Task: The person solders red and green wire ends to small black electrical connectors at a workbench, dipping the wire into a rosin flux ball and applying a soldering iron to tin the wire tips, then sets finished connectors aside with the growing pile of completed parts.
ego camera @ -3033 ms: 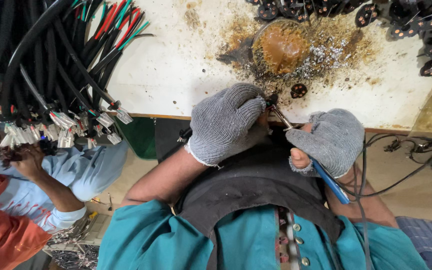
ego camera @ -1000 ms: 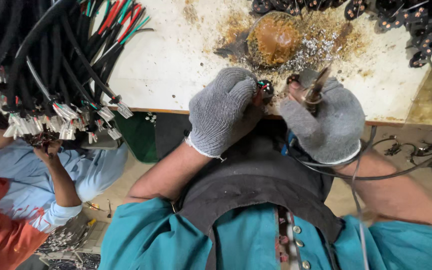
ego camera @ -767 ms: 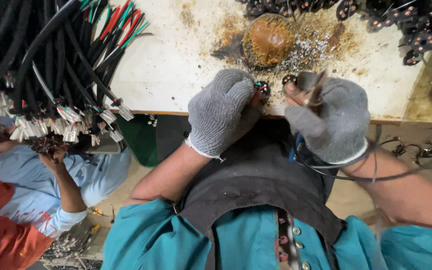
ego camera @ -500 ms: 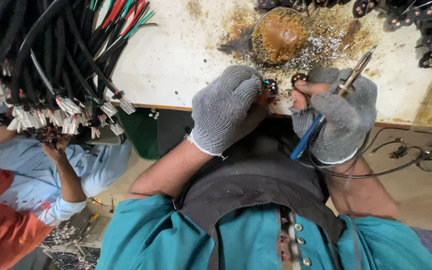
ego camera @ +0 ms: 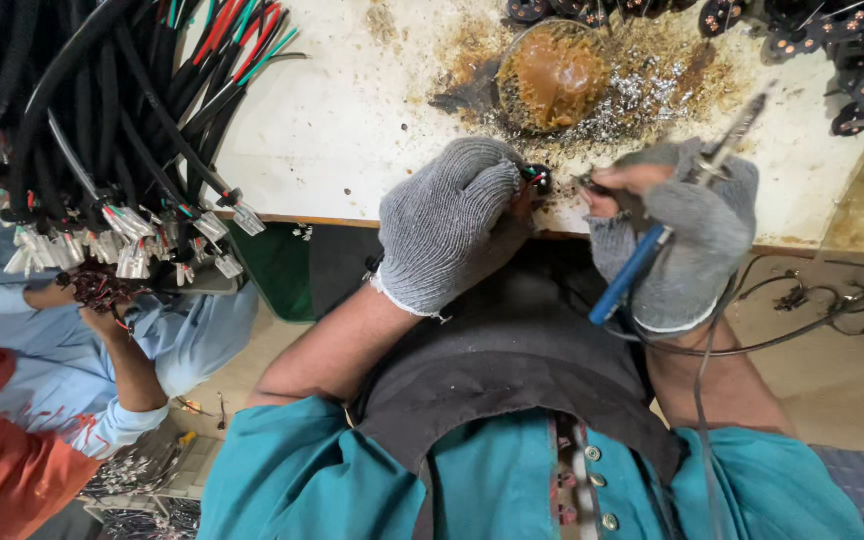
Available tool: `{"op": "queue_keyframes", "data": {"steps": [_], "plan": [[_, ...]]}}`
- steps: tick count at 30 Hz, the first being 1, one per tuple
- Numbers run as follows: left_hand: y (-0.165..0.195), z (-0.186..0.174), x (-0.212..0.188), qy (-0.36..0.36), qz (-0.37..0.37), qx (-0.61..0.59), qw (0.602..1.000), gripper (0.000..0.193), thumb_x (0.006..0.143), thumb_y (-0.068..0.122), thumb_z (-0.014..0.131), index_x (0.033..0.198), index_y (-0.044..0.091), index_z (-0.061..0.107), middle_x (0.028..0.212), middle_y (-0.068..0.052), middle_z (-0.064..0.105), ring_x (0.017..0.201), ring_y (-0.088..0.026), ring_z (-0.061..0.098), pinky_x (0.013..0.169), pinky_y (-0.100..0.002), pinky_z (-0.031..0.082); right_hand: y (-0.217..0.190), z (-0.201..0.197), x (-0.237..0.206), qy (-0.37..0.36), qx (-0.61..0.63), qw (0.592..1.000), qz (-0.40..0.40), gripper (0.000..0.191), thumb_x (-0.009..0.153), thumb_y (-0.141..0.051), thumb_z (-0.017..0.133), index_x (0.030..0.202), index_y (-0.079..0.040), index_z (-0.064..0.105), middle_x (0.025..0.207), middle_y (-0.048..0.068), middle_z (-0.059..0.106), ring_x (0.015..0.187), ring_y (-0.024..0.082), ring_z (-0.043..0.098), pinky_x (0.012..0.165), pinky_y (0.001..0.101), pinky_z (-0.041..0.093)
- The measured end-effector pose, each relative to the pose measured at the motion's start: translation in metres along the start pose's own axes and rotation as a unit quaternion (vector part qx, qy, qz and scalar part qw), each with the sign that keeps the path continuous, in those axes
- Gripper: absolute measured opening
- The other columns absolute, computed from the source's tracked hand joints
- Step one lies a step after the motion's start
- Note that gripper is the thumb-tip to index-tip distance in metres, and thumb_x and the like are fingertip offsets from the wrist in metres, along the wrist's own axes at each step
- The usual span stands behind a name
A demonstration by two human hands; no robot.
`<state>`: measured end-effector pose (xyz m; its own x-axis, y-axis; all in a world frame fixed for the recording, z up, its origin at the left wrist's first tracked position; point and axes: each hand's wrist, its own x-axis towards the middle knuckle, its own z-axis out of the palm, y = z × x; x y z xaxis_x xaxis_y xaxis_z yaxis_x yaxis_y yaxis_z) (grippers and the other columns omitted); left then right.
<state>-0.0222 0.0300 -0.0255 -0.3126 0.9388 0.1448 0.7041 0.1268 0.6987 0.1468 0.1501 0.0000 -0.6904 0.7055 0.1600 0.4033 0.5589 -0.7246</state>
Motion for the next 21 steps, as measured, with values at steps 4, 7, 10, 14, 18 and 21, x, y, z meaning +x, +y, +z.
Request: {"op": "queue_keyframes", "data": {"steps": [4,7,10,14,18,21], "plan": [[-0.001,0.004,-0.003,0.009,-0.004,0.003,1.000,0.023,0.089,0.016,0.082,0.103,0.012,0.064,0.113,-0.006,0.066,0.097,-0.028,0.069,0.077,-0.038,0.056,-0.009,0.007,0.002,0.001,0.171,0.975,0.145,0.005,0.095,-0.003,0.074,0.096,-0.001,0.070,0.090,0.009,0.072,0.080,0.019,0.069,0.074,0.0279,0.055],[-0.002,0.005,-0.002,0.003,-0.004,-0.004,1.000,0.022,0.089,0.015,0.082,0.101,0.012,0.064,0.112,-0.006,0.067,0.097,-0.027,0.070,0.077,-0.038,0.057,-0.011,0.013,0.002,0.009,0.200,0.967,0.160,0.007,0.094,-0.006,0.073,0.094,-0.001,0.068,0.092,0.010,0.072,0.082,0.017,0.069,0.074,0.0270,0.055],[-0.003,-0.001,-0.001,-0.014,0.004,-0.022,1.000,0.024,0.084,0.014,0.081,0.099,0.013,0.062,0.115,-0.007,0.067,0.099,-0.029,0.070,0.077,-0.039,0.056,-0.007,0.006,0.000,-0.015,0.086,0.994,0.068,0.018,0.094,-0.006,0.081,0.091,-0.001,0.065,0.097,0.013,0.074,0.087,0.024,0.070,0.079,0.0324,0.054],[-0.002,-0.021,-0.023,0.000,-0.005,-0.031,1.000,0.038,0.081,0.007,0.077,0.117,0.012,0.067,0.122,-0.012,0.065,0.106,-0.032,0.069,0.085,-0.039,0.059,0.004,-0.001,-0.006,-0.043,0.008,0.997,0.056,0.017,0.091,-0.006,0.083,0.101,-0.003,0.069,0.103,0.012,0.076,0.086,0.027,0.070,0.080,0.0354,0.052],[-0.012,-0.033,-0.071,-0.035,-0.083,-0.028,0.996,0.040,0.080,0.006,0.081,0.118,0.009,0.068,0.106,-0.010,0.068,0.092,-0.031,0.068,0.076,-0.039,0.056,0.016,0.004,-0.008,-0.008,0.064,0.997,0.039,0.028,0.100,-0.007,0.083,0.100,-0.008,0.055,0.108,0.010,0.078,0.078,0.019,0.070,0.076,0.0303,0.052],[-0.024,-0.035,-0.088,-0.066,-0.120,-0.085,0.987,0.025,0.084,0.007,0.080,0.106,0.010,0.069,0.094,-0.009,0.069,0.081,-0.027,0.069,0.070,-0.037,0.055,0.019,0.005,-0.007,0.011,-0.006,1.000,-0.016,0.026,0.089,-0.001,0.076,0.101,-0.004,0.054,0.098,0.013,0.075,0.077,0.031,0.065,0.076,0.0404,0.050]]}}
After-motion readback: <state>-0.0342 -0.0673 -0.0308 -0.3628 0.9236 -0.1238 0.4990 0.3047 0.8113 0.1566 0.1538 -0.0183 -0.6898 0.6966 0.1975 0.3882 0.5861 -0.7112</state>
